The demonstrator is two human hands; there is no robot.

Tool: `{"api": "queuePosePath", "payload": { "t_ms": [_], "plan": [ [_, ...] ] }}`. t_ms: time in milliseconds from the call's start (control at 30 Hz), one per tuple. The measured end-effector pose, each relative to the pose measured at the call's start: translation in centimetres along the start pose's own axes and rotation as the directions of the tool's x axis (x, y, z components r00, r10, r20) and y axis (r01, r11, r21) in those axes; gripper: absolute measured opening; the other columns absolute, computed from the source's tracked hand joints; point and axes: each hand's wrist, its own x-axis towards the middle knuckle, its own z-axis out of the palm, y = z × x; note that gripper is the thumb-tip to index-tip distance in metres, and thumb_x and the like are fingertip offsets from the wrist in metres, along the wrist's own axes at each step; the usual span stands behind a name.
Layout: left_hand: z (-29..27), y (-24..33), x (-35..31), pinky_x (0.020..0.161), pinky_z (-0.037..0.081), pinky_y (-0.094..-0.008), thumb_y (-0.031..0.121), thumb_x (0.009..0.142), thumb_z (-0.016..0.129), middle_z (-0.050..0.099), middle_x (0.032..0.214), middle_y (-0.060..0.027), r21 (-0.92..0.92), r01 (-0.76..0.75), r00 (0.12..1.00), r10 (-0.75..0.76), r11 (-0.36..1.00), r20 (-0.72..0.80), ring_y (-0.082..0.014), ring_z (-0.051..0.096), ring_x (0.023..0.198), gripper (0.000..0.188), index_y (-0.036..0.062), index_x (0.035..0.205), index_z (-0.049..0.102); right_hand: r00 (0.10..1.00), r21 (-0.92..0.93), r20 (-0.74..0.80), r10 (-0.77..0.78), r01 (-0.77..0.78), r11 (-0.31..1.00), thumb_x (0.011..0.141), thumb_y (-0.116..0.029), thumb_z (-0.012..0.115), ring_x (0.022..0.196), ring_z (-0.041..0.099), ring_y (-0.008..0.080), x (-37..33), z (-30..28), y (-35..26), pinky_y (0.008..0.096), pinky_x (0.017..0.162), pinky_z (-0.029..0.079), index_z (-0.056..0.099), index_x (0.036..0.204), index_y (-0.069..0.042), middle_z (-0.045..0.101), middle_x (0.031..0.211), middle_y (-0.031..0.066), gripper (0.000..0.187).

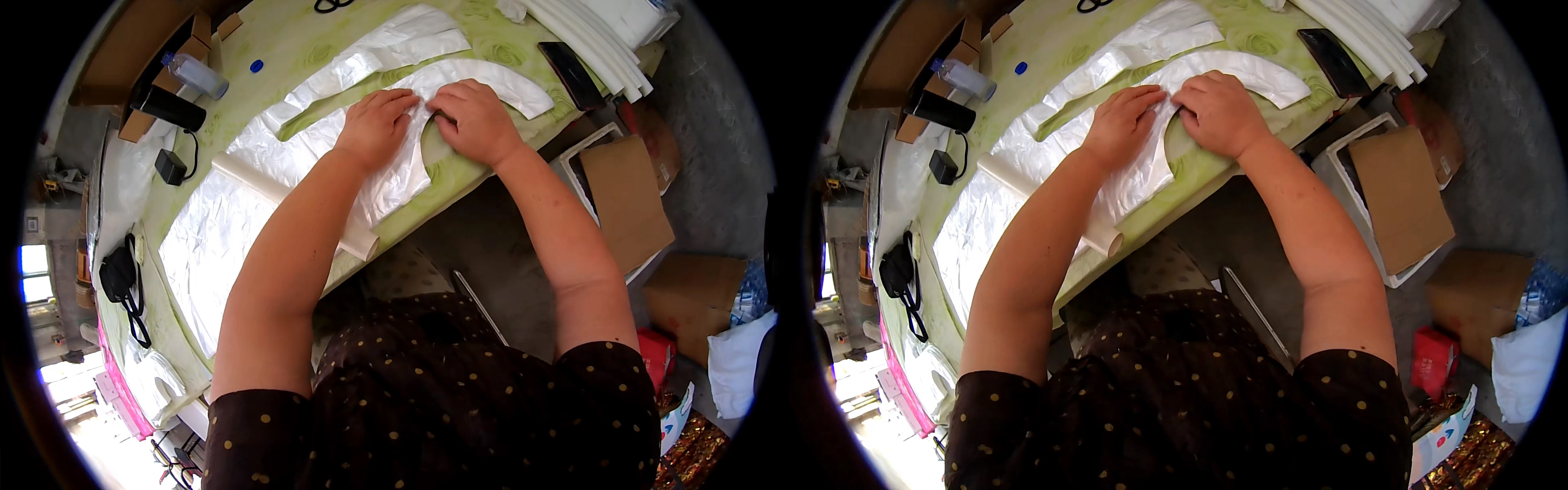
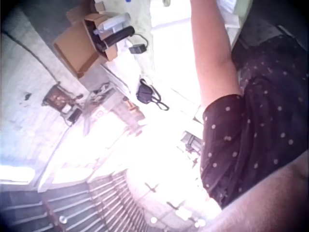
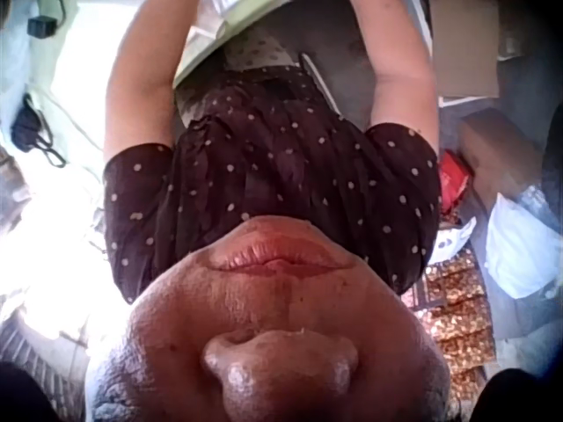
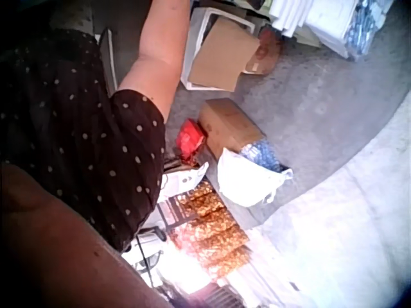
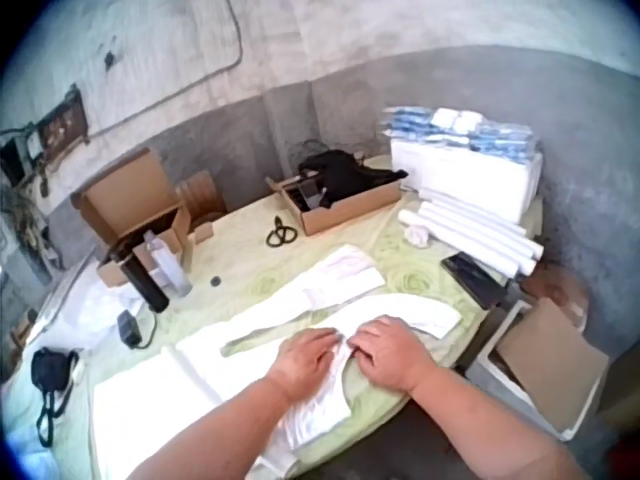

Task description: The person wraps small items in white plastic film on a table, folds the edges, and places the wrapped items into a white tray. The person repeats this process for multiple items.

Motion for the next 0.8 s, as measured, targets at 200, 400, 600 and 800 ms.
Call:
{"api": "queuePosePath", "payload": {
  "t_ms": [200,400,600,800],
  "plan": [
    [0.2,0.7,0.1,0.112,0.033,-0.0415,0.022,0.096,0.053,0.058,0.137,-0.0002,0.054,0.058,0.998,-0.059,0.997,0.028,-0.0232,0.047,0.133,0.033,0.0185,0.127,0.065,0.964,-0.325,-0.120,0.236,-0.263,0.908,0.080,-0.026,0.067,0.115,0.058,0.0288,-0.2,1.7,3.1,0.0417,0.098,0.044,0.070,0.116,-0.013,0.066,0.122,0.0074,0.038],
    [-0.3,1.0,-0.4,0.113,0.032,-0.0415,0.025,0.096,0.053,0.056,0.139,-0.0001,0.063,0.093,0.995,-0.095,0.994,0.035,-0.0240,0.045,0.134,0.035,0.0190,0.129,0.063,0.743,-0.531,-0.118,0.659,-0.608,0.590,0.077,-0.040,0.069,0.116,0.059,0.0328,1.2,-2.2,3.1,0.0404,0.098,0.046,0.067,0.122,-0.012,0.064,0.127,0.0155,0.053],
    [-0.1,1.2,0.1,0.115,0.029,-0.0410,0.031,0.096,0.055,0.056,0.139,0.0011,0.082,0.125,0.989,-0.130,0.989,0.066,-0.0230,0.042,0.137,0.037,0.0211,0.131,0.062,0.850,-0.248,0.119,0.513,-0.475,0.844,0.086,-0.036,0.064,0.104,0.058,0.0409,2.6,-0.4,1.0,0.0450,0.091,0.049,0.065,0.111,-0.006,0.061,0.111,0.0201,0.039],
    [-1.3,1.4,0.0,0.114,0.031,-0.0408,0.032,0.095,0.057,0.056,0.139,-0.0015,0.256,0.151,0.956,-0.207,0.955,0.208,-0.0247,0.044,0.135,0.037,0.0175,0.128,0.064,0.934,-0.077,0.040,0.355,-0.351,0.933,0.091,-0.035,0.062,0.100,0.061,0.0395,3.9,3.6,-5.5,0.0472,0.086,0.050,0.059,0.104,-0.003,0.062,0.106,0.0205,0.035]
  ]
}}
